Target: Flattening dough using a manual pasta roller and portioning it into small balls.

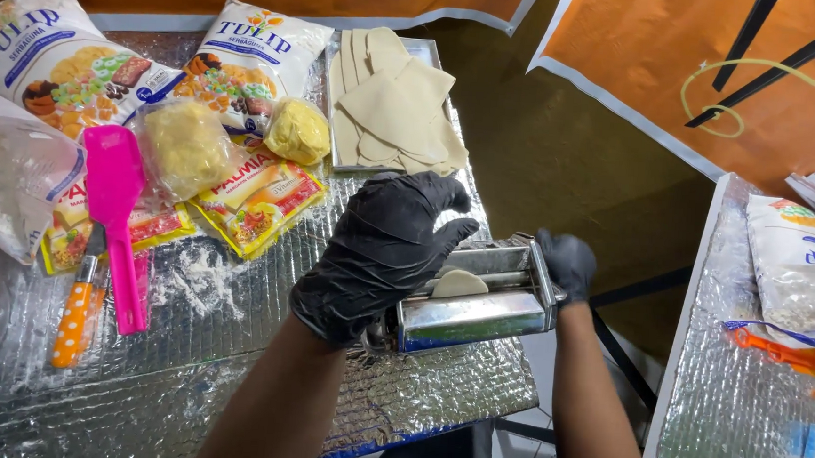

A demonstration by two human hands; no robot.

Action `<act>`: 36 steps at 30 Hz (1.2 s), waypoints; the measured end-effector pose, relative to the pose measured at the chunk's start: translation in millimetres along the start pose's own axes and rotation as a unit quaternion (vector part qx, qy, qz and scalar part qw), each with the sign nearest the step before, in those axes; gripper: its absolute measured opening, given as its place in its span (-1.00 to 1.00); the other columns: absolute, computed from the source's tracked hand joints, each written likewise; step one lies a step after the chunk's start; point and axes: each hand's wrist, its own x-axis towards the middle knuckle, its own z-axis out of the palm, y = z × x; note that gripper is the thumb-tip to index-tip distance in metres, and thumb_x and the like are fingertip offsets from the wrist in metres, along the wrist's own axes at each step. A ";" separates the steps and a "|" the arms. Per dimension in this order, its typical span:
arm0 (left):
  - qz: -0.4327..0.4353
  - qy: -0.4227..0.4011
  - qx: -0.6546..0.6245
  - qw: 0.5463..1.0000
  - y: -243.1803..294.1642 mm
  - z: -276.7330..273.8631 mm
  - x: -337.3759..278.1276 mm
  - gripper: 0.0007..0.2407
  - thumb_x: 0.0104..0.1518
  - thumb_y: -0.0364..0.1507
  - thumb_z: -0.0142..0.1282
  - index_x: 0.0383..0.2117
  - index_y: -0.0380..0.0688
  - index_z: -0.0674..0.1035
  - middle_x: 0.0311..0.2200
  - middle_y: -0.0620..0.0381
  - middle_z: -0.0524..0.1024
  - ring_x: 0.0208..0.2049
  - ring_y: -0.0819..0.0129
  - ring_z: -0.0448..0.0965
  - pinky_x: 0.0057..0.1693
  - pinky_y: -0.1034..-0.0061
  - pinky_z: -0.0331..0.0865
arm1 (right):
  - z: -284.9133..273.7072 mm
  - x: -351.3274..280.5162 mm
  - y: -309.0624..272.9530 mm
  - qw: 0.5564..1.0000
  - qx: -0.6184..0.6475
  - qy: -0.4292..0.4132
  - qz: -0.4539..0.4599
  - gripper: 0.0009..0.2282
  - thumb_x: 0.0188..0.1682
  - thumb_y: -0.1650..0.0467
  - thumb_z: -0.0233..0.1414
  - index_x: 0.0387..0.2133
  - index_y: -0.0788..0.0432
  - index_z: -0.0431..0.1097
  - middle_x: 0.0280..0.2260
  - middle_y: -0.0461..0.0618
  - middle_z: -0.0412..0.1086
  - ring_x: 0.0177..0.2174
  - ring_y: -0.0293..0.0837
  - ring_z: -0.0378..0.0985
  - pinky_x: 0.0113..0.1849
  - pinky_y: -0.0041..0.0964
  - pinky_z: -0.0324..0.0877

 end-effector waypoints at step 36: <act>-0.037 0.117 0.087 0.989 12.5 -25.1 -13.9 -0.57 0.21 -0.22 0.22 0.22 0.14 0.43 -0.31 0.12 0.64 -0.23 0.07 0.70 -0.09 0.24 0.54 | -7.9 -147.4 45.2 0.979 0.093 0.163 -0.079 -0.58 0.09 0.13 -0.05 -0.61 0.11 0.57 -0.58 0.03 0.49 -0.34 0.10 0.57 -0.10 0.08 0.08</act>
